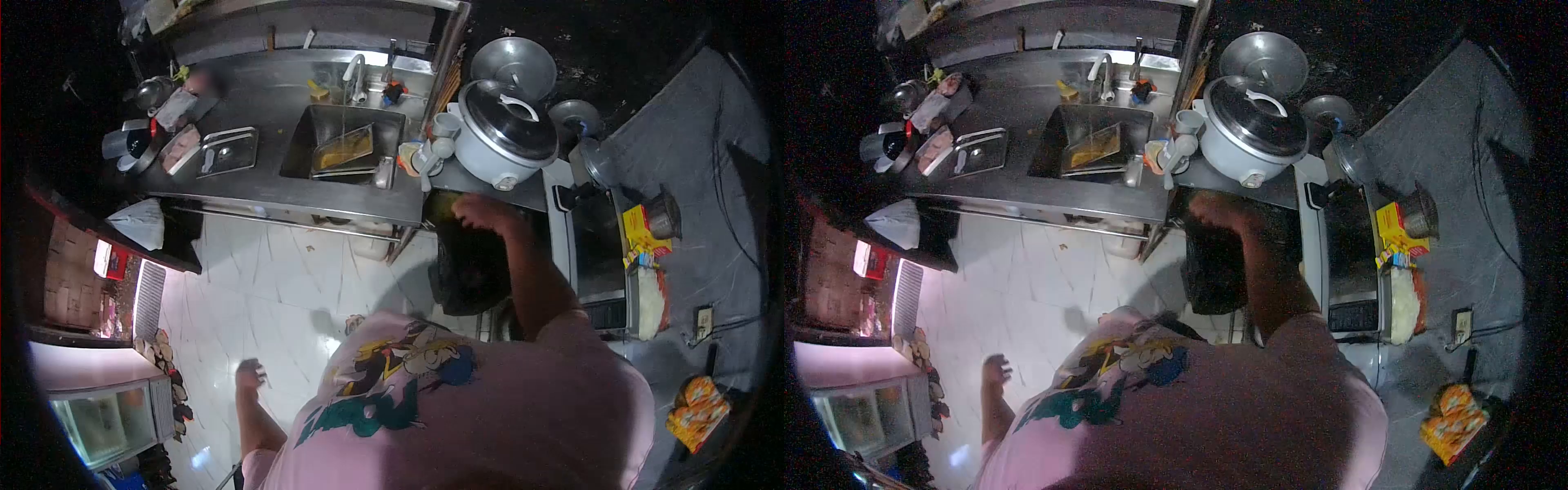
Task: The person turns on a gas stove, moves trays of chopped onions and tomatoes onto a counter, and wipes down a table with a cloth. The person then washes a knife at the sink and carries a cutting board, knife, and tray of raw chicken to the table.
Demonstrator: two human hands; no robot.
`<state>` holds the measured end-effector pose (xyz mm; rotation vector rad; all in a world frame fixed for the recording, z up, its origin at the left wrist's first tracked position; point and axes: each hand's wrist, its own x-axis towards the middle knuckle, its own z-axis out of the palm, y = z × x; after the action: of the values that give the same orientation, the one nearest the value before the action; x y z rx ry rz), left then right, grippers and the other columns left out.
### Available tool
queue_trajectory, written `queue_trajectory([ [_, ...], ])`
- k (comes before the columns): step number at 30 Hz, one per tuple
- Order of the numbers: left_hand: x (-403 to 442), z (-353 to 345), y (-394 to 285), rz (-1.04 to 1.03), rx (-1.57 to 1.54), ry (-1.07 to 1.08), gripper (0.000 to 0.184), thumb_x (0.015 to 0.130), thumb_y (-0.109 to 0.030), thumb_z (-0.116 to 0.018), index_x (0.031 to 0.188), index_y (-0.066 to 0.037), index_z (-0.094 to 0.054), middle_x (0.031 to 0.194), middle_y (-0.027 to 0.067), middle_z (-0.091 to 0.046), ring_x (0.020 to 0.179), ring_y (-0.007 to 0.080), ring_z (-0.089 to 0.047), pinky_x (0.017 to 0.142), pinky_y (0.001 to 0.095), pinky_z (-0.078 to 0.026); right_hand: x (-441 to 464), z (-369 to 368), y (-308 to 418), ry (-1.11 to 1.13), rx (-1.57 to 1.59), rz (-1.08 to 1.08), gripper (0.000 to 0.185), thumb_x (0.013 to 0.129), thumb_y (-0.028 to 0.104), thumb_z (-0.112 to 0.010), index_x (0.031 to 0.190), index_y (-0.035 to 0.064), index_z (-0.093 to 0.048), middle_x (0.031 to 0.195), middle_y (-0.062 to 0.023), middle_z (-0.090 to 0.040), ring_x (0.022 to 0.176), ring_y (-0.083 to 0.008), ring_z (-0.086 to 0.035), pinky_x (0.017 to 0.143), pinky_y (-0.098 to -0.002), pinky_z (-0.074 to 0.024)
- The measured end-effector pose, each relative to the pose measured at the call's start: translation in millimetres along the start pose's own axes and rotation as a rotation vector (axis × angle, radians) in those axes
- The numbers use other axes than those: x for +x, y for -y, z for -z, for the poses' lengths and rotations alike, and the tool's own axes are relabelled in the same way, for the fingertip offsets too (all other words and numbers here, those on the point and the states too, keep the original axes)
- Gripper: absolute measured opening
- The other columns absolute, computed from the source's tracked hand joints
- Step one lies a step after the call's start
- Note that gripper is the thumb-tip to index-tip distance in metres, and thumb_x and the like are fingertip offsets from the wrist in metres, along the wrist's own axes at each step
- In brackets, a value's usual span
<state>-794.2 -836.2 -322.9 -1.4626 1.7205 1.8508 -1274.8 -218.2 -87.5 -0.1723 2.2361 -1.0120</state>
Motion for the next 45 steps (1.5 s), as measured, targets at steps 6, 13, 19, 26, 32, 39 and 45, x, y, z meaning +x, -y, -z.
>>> queue_trajectory([
  [6, -3, -61, -90, -0.044, 0.116, -0.116, 0.039, 0.096, -0.034, -0.055, 0.127, -0.01, -0.059, 0.113, 0.0099, -0.066, 0.086, 0.0239, -0.066, 0.074, 0.0409, -0.051, 90, 132, 55, -0.247, 0.116, 0.065, 0.037, 0.096, 0.04, -0.064, 0.12, 0.0118, -0.065, 0.106, -0.0043, -0.069, 0.087, -0.0199, -0.067, 0.071, -0.0394, -0.0555],
  [13, -70, -118, 7, 0.2, -0.171, -0.208, 0.038, 0.098, -0.037, -0.058, 0.13, -0.015, -0.058, 0.114, 0.0097, -0.066, 0.086, 0.0267, -0.067, 0.075, 0.042, -0.052, 254, 260, 101, -0.388, 0.048, -0.126, 0.045, 0.098, 0.045, -0.061, 0.126, 0.0105, -0.063, 0.102, -0.0051, -0.067, 0.071, -0.016, -0.066, 0.059, -0.0309, -0.0543],
  [19, -155, -197, 90, 0.374, -0.225, -0.007, 0.052, 0.098, -0.042, -0.059, 0.138, -0.01, -0.055, 0.123, 0.0132, -0.066, 0.093, 0.029, -0.068, 0.079, 0.0452, -0.055, 341, 292, 94, -0.243, -0.096, -0.194, 0.037, 0.094, 0.038, -0.062, 0.113, 0.0062, -0.067, 0.08, -0.0093, -0.067, 0.052, -0.0159, -0.06, 0.045, -0.0306, -0.0482],
  [26, -171, -252, 94, 0.358, -0.392, -0.101, 0.047, 0.099, -0.037, -0.057, 0.137, -0.009, -0.056, 0.119, 0.0138, -0.067, 0.091, 0.0299, -0.068, 0.079, 0.0447, -0.055, 388, 297, 65, -0.354, 0.093, 0.099, 0.022, 0.091, 0.028, -0.065, 0.086, 0.0072, -0.065, 0.064, -0.0041, -0.06, 0.048, -0.0121, -0.054, 0.041, -0.0269, -0.0369],
  [32, -136, -251, 53, 0.26, -0.397, -0.197, 0.044, 0.099, -0.037, -0.058, 0.134, -0.01, -0.058, 0.118, 0.0125, -0.067, 0.09, 0.0289, -0.068, 0.077, 0.0425, -0.055, 283, 341, 107, -0.34, 0.097, 0.096, 0.029, 0.093, 0.028, -0.065, 0.107, 0.0028, -0.066, 0.077, -0.0029, -0.063, 0.053, -0.0113, -0.055, 0.044, -0.0255, -0.039],
  [39, -70, -254, -83, 0.114, -0.005, -0.249, 0.035, 0.1, -0.033, -0.055, 0.126, -0.011, -0.061, 0.107, 0.007, -0.069, 0.085, 0.0221, -0.071, 0.068, 0.0342, -0.053, 80, 399, 108, -0.746, 0.316, 0.277, 0.044, 0.088, 0.03, -0.075, 0.122, 0.0021, -0.067, 0.103, -0.0062, -0.069, 0.084, -0.0134, -0.066, 0.061, -0.0239, -0.0487],
  [45, -39, -277, -173, -0.105, 0.233, -0.165, 0.037, 0.097, -0.029, -0.061, 0.125, -0.004, -0.063, 0.104, 0.009, -0.071, 0.084, 0.0186, -0.073, 0.067, 0.0324, -0.054, -59, 438, 36, -0.666, 0.559, 0.414, 0.048, 0.089, 0.019, -0.071, 0.132, -0.001, -0.063, 0.123, -0.0138, -0.067, 0.107, -0.0234, -0.067, 0.085, -0.0335, -0.0556],
])
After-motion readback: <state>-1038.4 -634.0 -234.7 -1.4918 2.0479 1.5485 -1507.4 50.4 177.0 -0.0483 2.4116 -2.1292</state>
